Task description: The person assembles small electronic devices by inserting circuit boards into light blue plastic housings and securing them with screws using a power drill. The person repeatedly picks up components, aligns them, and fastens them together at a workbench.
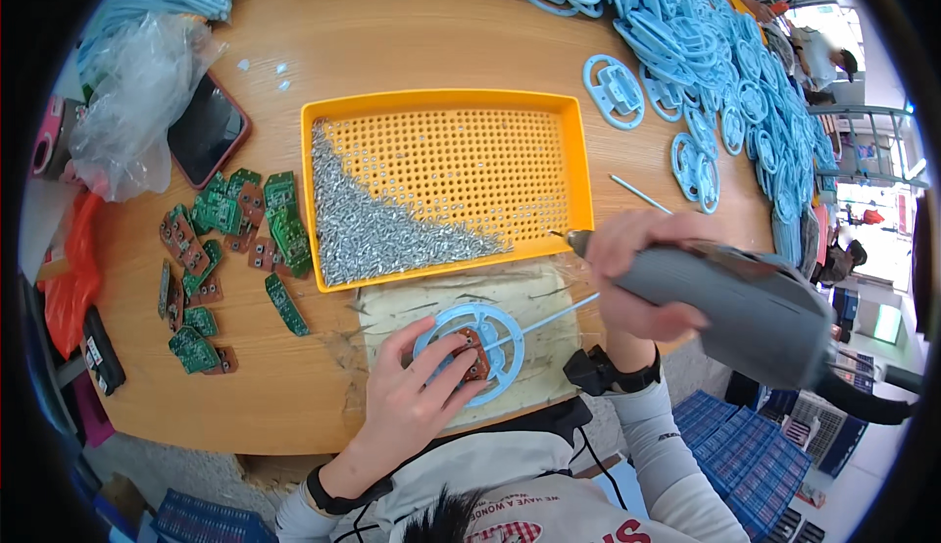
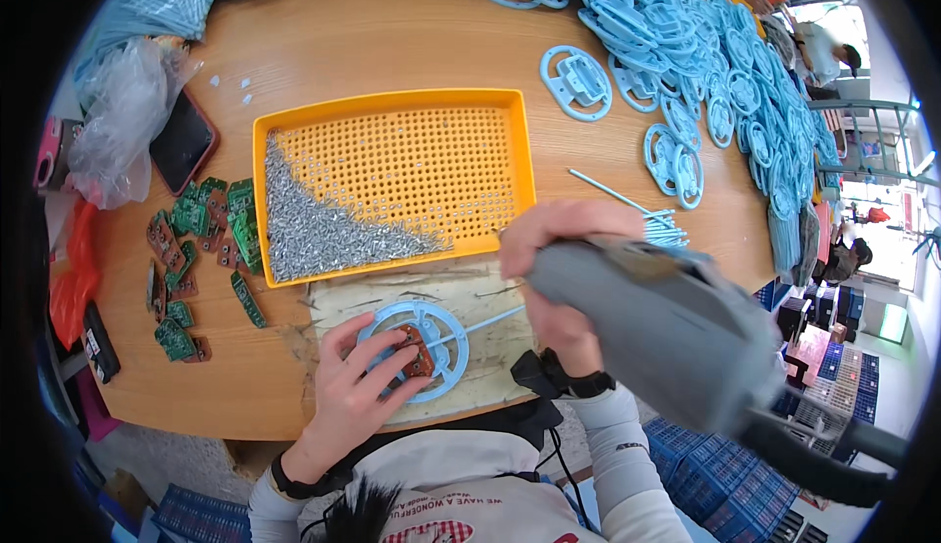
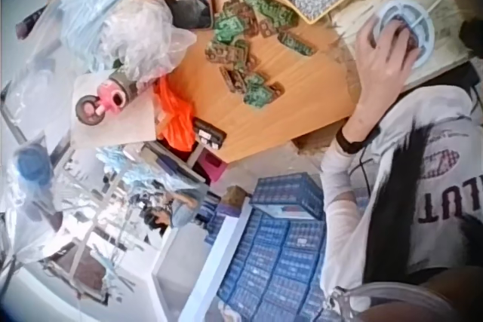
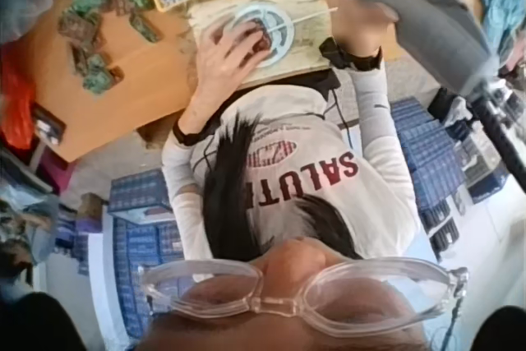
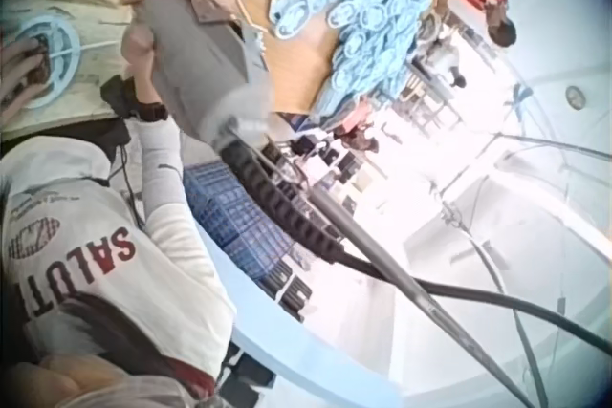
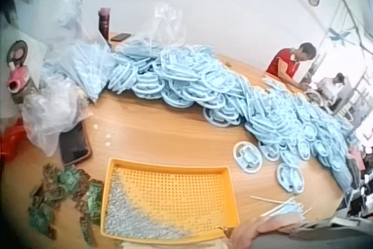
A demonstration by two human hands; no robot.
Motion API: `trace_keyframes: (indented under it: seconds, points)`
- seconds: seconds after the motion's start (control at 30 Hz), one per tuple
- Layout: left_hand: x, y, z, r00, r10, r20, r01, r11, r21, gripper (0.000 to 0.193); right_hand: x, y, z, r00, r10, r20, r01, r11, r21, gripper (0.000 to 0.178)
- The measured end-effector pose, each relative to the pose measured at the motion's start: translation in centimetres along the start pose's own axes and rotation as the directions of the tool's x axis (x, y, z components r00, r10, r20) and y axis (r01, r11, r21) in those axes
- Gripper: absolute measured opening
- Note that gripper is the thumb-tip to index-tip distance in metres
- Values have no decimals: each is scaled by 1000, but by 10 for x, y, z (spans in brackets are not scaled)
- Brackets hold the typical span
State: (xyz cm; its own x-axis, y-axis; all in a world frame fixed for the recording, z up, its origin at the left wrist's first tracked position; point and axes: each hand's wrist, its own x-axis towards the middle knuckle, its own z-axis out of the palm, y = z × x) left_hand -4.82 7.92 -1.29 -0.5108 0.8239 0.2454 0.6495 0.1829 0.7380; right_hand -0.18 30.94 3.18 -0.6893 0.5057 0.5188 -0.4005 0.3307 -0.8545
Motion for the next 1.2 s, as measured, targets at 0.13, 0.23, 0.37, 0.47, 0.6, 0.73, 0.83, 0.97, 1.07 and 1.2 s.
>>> trace_keyframes:
  seconds: [0.13, 0.23, 0.37, 0.47, 0.6, 0.73, 0.83, 0.97, 1.07, 1.2]
  points:
    - [-5, -2, 3, 1000, -12, -28, 11, 1000, -18, 34, 5, -27, 12, 970, -237, 50, 221, 951, 215, 73]
    - [-9, -5, 6, 999, -18, -40, 17, 999, -28, 36, -11, -61, 21, 969, -37, 243, -35, 958, 286, 66]
    - [-4, -1, 4, 999, -7, -49, 5, 999, -34, 33, -39, -60, 35, 958, -24, 286, -60, 957, 282, 67]
    - [-5, -2, 3, 999, -13, -46, 11, 999, -36, 33, -49, -54, 41, 960, -39, 277, -52, 947, 317, 69]
    - [-5, -2, 1, 999, -16, -35, 15, 999, -39, 33, -53, -50, 43, 955, -36, 295, -62, 947, 316, 70]
    - [-7, -4, 2, 999, -22, -45, 20, 999, -44, 34, -51, -46, 45, 930, -95, 356, -5, 963, 269, 65]
    - [-5, -3, 2, 999, -19, -44, 17, 998, -56, 34, -48, -44, 44, 882, -174, 439, 81, 972, 222, 64]
    - [-7, -3, 4, 999, -27, -45, 25, 999, -46, 37, -50, -45, 49, 866, -199, 459, 114, 972, 208, 63]
    - [-9, -4, 7, 998, -27, -52, 26, 999, -29, 37, -49, -45, 48, 861, -196, 470, 110, 973, 205, 63]
    - [-9, -3, 7, 998, -30, -55, 30, 1000, -2, 36, -52, -39, 48, 863, -211, 460, 110, 966, 235, 64]
